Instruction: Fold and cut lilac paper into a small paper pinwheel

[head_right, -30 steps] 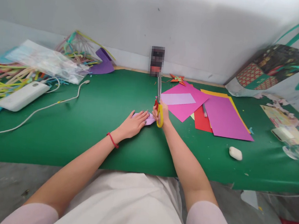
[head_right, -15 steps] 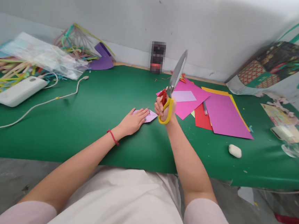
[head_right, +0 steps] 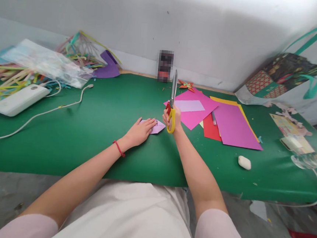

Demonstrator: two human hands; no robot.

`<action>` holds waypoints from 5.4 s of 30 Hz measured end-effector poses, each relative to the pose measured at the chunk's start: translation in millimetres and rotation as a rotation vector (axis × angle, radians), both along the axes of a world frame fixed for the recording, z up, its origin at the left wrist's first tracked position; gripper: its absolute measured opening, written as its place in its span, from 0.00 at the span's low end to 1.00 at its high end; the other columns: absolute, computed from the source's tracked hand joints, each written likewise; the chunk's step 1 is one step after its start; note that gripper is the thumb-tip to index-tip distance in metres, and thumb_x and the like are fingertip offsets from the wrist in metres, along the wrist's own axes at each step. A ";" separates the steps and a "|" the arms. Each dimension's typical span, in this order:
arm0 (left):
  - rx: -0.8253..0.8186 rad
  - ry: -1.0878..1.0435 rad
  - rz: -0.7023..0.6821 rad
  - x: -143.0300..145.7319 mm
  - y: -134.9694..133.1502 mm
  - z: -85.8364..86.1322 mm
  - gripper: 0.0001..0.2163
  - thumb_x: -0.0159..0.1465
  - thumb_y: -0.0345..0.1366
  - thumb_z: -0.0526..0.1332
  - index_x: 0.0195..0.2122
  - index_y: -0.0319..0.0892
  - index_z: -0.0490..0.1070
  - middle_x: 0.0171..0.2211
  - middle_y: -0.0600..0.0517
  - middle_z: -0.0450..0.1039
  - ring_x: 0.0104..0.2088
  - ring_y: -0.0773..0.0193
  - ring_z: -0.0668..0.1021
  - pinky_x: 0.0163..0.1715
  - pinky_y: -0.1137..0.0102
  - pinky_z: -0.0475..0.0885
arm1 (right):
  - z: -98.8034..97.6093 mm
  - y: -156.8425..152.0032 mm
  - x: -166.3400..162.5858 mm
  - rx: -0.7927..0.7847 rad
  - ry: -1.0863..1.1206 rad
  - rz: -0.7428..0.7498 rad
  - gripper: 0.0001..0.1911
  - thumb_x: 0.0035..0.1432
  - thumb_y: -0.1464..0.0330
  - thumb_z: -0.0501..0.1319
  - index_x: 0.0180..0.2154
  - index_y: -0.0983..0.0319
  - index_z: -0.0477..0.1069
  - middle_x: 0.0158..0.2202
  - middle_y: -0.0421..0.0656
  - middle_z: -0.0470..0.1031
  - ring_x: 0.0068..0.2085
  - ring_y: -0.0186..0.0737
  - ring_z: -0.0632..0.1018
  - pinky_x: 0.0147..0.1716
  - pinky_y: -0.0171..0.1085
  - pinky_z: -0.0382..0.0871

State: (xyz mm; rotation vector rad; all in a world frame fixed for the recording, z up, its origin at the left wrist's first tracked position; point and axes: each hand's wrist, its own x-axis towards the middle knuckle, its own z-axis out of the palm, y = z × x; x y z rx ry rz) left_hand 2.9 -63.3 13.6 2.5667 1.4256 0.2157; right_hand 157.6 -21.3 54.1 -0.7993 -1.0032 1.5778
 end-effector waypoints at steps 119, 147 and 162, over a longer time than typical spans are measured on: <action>-0.381 -0.839 0.123 4.4 50.0 26.6 0.14 0.61 0.36 0.54 0.47 0.41 0.70 0.43 0.50 0.74 0.39 0.64 0.75 0.39 0.71 0.70 | -14.2 -13.0 -14.0 -0.116 -0.563 -0.080 0.31 0.51 0.43 0.52 0.15 0.63 0.66 0.14 0.44 0.70 0.16 0.33 0.68 0.16 0.32 0.61; -0.552 -1.018 0.013 17.0 21.3 4.4 0.25 0.60 0.34 0.57 0.59 0.45 0.57 0.55 0.47 0.64 0.55 0.58 0.67 0.55 0.61 0.63 | -13.3 -34.6 14.6 0.270 -1.094 -0.065 0.22 0.65 0.61 0.42 0.27 0.61 0.68 0.25 0.45 0.70 0.28 0.40 0.72 0.29 0.36 0.66; -0.622 -1.043 0.227 3.0 33.3 3.1 0.26 0.54 0.38 0.64 0.55 0.45 0.63 0.52 0.47 0.68 0.50 0.56 0.70 0.53 0.61 0.64 | -22.3 -14.5 3.9 -0.446 -0.288 0.301 0.23 0.50 0.47 0.57 0.26 0.60 0.55 0.19 0.32 0.51 0.18 0.26 0.53 0.16 0.29 0.44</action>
